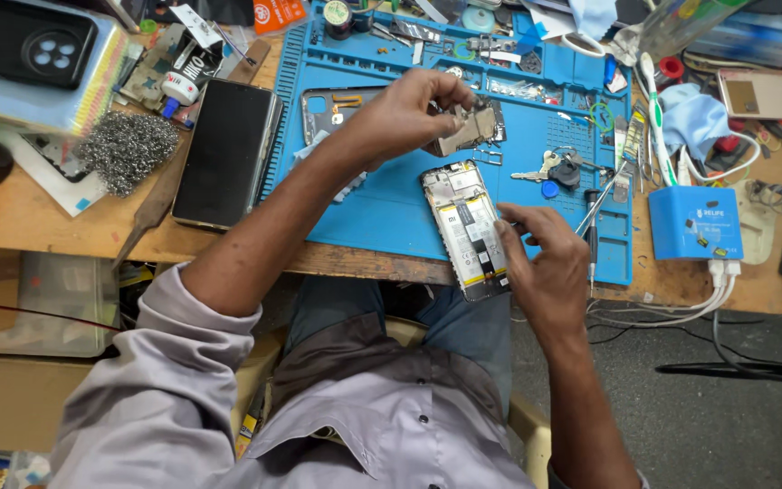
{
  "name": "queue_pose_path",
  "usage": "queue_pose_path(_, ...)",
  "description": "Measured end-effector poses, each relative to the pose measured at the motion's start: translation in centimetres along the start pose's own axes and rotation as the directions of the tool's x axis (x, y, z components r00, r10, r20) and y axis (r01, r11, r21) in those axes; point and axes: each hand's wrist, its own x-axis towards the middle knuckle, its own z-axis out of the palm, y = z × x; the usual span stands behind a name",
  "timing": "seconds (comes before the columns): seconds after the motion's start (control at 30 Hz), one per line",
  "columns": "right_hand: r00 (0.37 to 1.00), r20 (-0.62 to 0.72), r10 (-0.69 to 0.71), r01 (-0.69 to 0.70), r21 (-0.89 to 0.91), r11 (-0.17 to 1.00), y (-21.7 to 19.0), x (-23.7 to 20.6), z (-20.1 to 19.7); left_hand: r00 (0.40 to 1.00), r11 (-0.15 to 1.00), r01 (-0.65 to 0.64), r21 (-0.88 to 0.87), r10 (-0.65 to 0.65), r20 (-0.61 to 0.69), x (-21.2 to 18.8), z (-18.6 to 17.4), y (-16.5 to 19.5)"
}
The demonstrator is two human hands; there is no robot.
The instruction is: The person disassembles a smartphone, removes the battery, and cleans the internal components with a cloth. They then reassemble the phone, connect a charging cable, and test the device by powering it on.
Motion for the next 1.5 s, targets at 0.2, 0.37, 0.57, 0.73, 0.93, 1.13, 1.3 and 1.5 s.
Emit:
queue_pose_path(0.2,0.992,0.097,-0.085,0.101,-0.173,0.98,-1.4,2.4,2.0,0.992,0.977,-0.128,0.169,0.127,0.017,-0.4,-0.1,-2.6)
queue_pose_path(0.37,0.984,0.171,-0.053,0.086,-0.194,0.977,-2.3,3.9,2.3,0.988,0.967,-0.154,0.201,0.144,0.063,-0.3,-0.4,-3.1)
queue_pose_path(0.57,0.991,0.128,-0.035,0.026,0.073,0.997,-0.9,4.2,2.8,0.987,0.999,0.016,0.048,-0.023,0.159,-0.9,-0.5,-1.9)
queue_pose_path(0.73,0.988,0.064,0.141,-0.154,0.348,0.925,0.4,3.3,3.7,0.964,0.997,0.035,0.072,-0.053,0.261,-1.5,-0.2,-1.3)
queue_pose_path(0.93,0.981,0.06,0.187,-0.194,0.456,0.869,0.9,3.2,4.0,0.954,0.997,0.058,0.043,-0.068,0.291,-1.8,0.2,-0.7)
queue_pose_path(1.13,0.976,0.088,0.201,-0.219,0.456,0.863,0.8,3.2,3.8,0.961,0.996,0.058,0.062,-0.073,0.267,-1.6,0.4,-0.7)
queue_pose_path(1.3,0.98,0.085,0.18,-0.199,0.458,0.866,0.8,3.3,3.8,0.967,0.994,0.039,0.098,-0.062,0.247,-1.4,0.4,-1.0)
queue_pose_path(1.5,0.981,0.085,0.177,-0.196,0.465,0.863,1.0,3.2,3.9,0.972,0.99,0.025,0.141,-0.058,0.23,-1.5,0.4,-0.9)
